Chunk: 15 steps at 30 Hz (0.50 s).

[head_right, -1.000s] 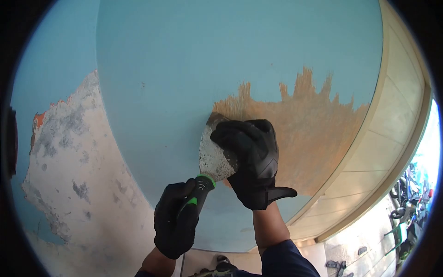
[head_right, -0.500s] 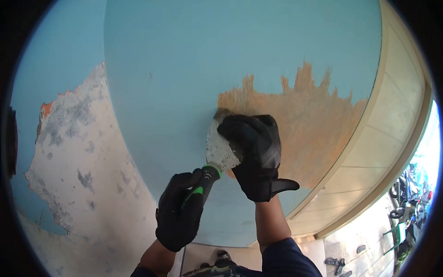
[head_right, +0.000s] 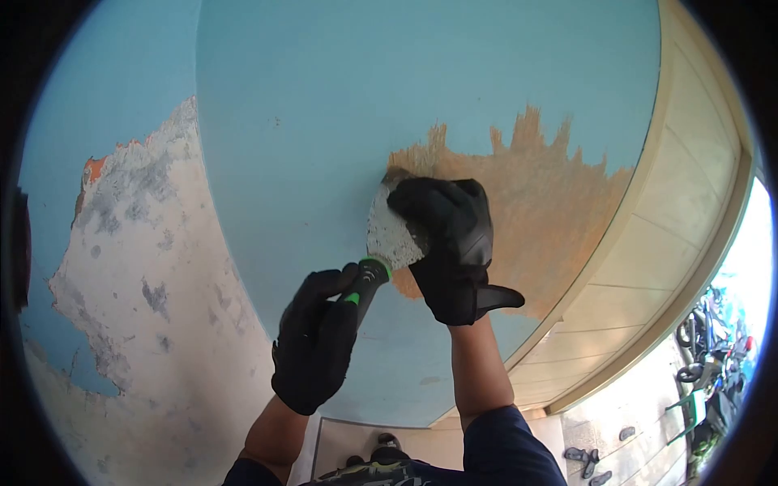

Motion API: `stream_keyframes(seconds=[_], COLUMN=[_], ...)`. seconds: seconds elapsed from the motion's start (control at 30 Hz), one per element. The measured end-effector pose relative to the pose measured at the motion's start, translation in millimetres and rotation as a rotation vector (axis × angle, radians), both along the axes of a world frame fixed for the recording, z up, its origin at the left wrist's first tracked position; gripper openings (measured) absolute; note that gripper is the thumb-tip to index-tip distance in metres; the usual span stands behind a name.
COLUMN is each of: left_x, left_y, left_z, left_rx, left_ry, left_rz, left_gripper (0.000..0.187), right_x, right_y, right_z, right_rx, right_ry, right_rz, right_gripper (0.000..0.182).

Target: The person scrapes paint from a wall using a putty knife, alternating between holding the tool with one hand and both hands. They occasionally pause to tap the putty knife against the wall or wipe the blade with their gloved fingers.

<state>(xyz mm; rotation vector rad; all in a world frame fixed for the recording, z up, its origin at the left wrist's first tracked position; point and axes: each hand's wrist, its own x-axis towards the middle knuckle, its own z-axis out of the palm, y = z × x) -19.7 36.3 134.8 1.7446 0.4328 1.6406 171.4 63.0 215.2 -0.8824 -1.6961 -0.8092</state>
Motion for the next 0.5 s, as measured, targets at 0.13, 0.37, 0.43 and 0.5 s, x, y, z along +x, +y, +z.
stream_keyframes(seconds=[0.13,0.37,0.43,0.5], left_x=[-0.4,0.3,-4.1,-1.2], left_y=[9.8,-6.7,-4.9,-8.6], left_z=[5.8,-0.2,-0.5,-9.1], left_rx=[-0.061,0.004,-0.007,0.015], left_ry=[0.02,0.047,0.101,0.089], left_rz=[0.0,0.06,0.097,0.099], left_gripper=[0.025,0.025,0.026,0.032], right_x=[-4.2,-0.4,0.7,4.2], right_y=[7.5,-1.4,-1.6,0.7], right_z=[6.7,2.6,-1.7,-15.4], right_rx=[0.07,-0.049,-0.078,0.007], right_ry=[0.028,-0.025,-0.036,-0.004], right_rz=[0.038,0.029,0.001,0.089], right_gripper=[0.029,0.03,0.027,0.028])
